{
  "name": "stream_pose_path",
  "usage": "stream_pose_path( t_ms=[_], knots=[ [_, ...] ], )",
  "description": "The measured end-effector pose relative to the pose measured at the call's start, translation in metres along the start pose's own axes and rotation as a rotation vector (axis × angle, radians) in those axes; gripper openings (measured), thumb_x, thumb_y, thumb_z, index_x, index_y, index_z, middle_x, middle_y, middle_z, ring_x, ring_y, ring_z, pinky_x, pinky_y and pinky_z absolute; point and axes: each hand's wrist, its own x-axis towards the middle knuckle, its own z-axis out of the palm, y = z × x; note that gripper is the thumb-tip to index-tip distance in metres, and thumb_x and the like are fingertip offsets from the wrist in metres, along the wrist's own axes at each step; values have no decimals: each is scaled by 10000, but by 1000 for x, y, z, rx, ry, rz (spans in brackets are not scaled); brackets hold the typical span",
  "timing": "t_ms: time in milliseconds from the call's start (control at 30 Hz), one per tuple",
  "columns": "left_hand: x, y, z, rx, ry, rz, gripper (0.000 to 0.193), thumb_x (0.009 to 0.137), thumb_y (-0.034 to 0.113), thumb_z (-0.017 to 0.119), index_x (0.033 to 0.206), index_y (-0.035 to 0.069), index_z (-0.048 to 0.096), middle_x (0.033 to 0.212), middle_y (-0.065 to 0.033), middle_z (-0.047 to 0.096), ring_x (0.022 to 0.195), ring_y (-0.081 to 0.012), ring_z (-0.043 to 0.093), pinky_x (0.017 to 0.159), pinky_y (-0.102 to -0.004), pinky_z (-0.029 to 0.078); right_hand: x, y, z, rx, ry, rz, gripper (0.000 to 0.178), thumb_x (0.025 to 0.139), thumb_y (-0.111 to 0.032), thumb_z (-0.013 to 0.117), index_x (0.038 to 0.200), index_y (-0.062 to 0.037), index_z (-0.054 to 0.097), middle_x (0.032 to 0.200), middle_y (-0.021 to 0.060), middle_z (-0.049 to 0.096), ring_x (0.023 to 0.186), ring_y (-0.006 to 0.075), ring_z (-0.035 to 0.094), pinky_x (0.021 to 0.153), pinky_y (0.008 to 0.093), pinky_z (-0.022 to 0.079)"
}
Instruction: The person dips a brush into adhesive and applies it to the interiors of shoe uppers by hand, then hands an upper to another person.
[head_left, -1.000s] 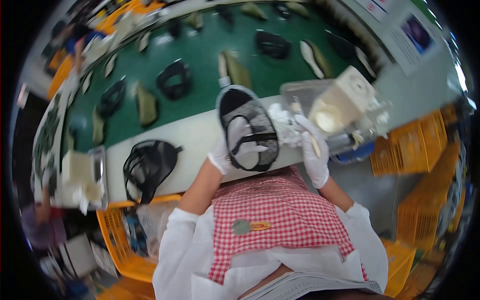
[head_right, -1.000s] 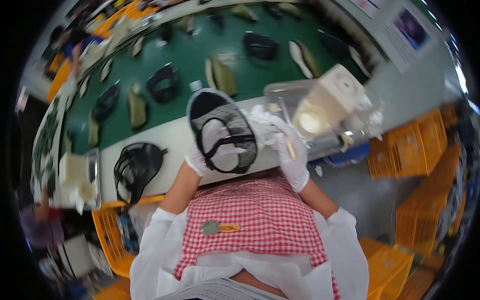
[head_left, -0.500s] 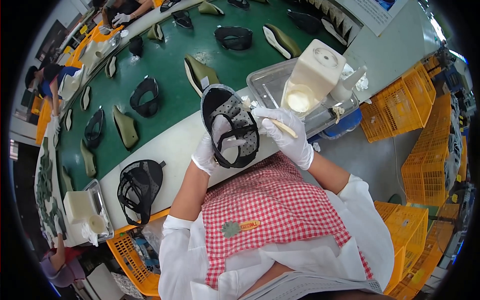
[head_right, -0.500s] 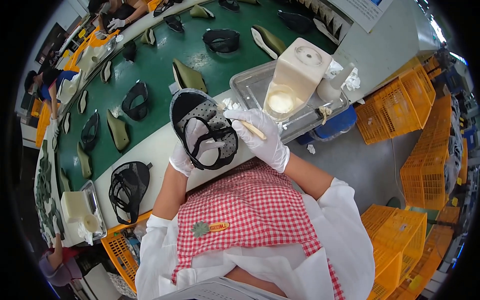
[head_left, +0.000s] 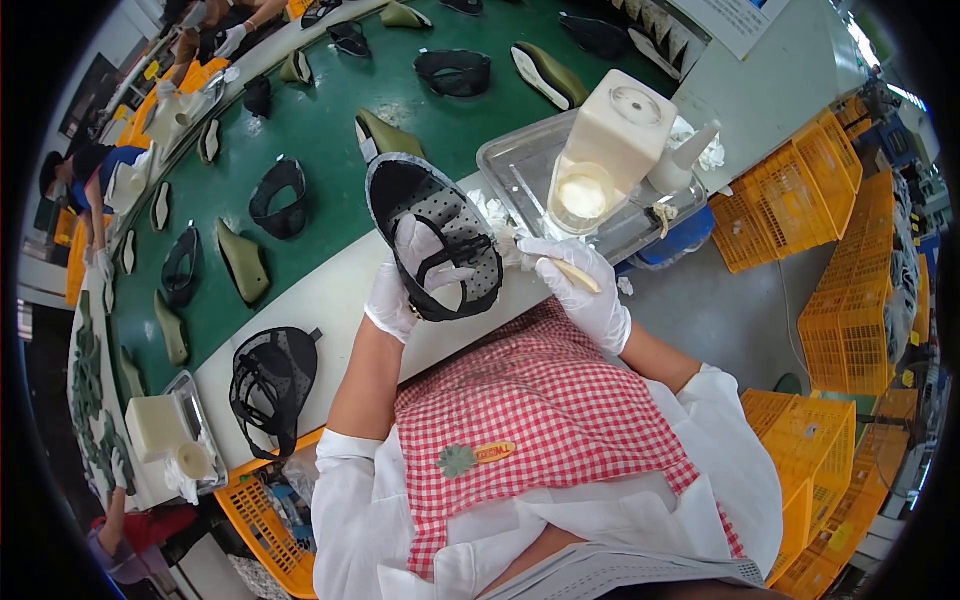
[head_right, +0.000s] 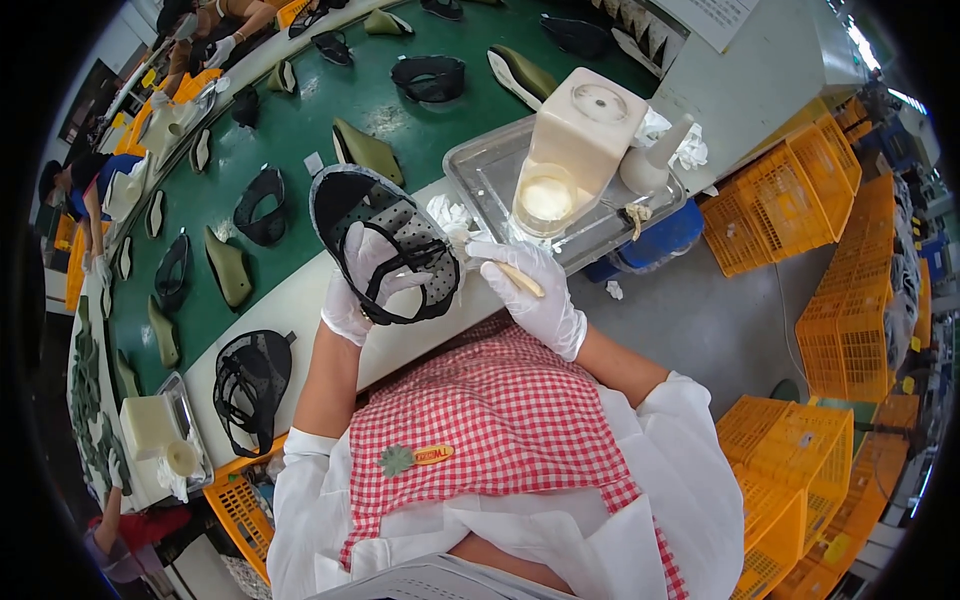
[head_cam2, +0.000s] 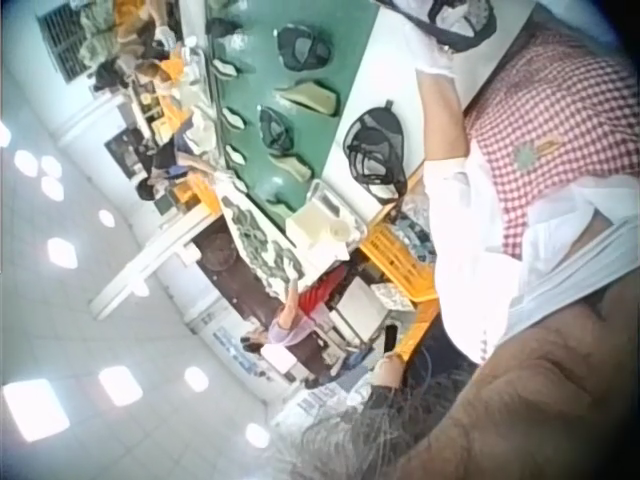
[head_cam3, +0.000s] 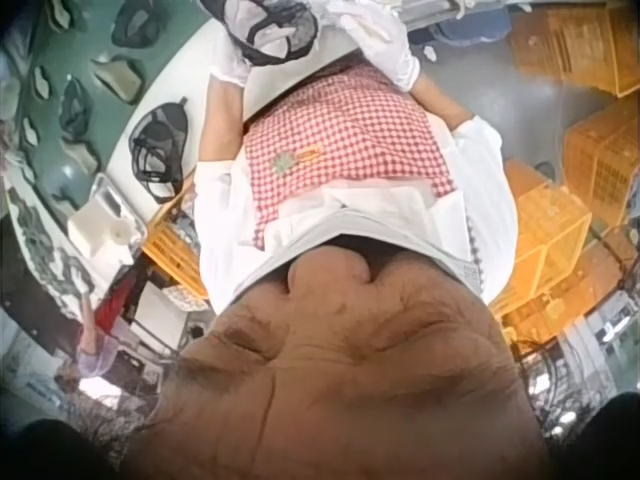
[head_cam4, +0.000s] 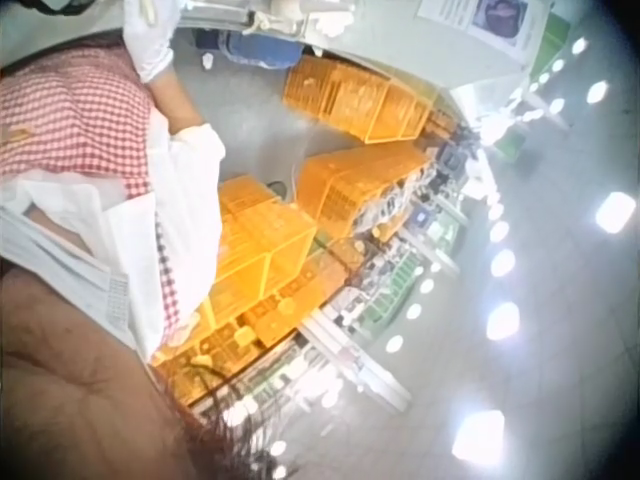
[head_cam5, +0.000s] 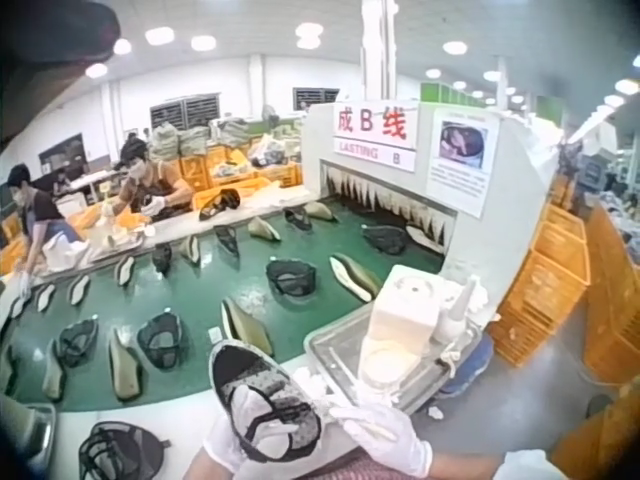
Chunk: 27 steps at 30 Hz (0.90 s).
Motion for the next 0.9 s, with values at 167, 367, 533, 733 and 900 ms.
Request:
stream_pose_path(
  t_ms=[167,367,533,733,900],
  knots=[
    [-1,-7,1,126,69,-73,693,898,537,512,1362,36,398,1277,-138,538,1144,-287,547,885,-438,513,30,-26,-6,-51,-17,-96,237,923,-148,560,1125,-57,642,808,51,646,754,175,606,725,292,461],
    [-4,-10,4,315,70,-52,660,906,508,514,1349,28,418,1271,-131,540,1119,-259,555,916,-420,489,37,-21,-2,-72,-3,-149,224,923,-147,558,1109,-65,652,769,47,626,730,166,599,705,296,464],
    [1,-3,-1,262,26,-40,667,912,533,484,1342,27,425,1279,-132,533,1129,-267,545,909,-434,494,11,0,-1,-68,-19,-15,224,917,-147,566,1106,-64,653,849,61,657,777,172,619,734,294,472],
    [3,3,-10,133,59,-87,703,898,570,479,1341,27,425,1281,-156,528,1145,-301,533,887,-455,511,3,-3,-1,-50,13,-70,232,911,-157,576,1111,-67,651,923,82,675,801,201,632,746,298,473],
    [1,11,9,82,13,-93,741,877,601,491,1325,13,443,1273,-176,529,1148,-302,530,916,-452,492,-6,1,6,-75,-24,0,202,891,-150,598,1065,-83,676,888,84,670,778,229,624,714,316,478]
  ],
)
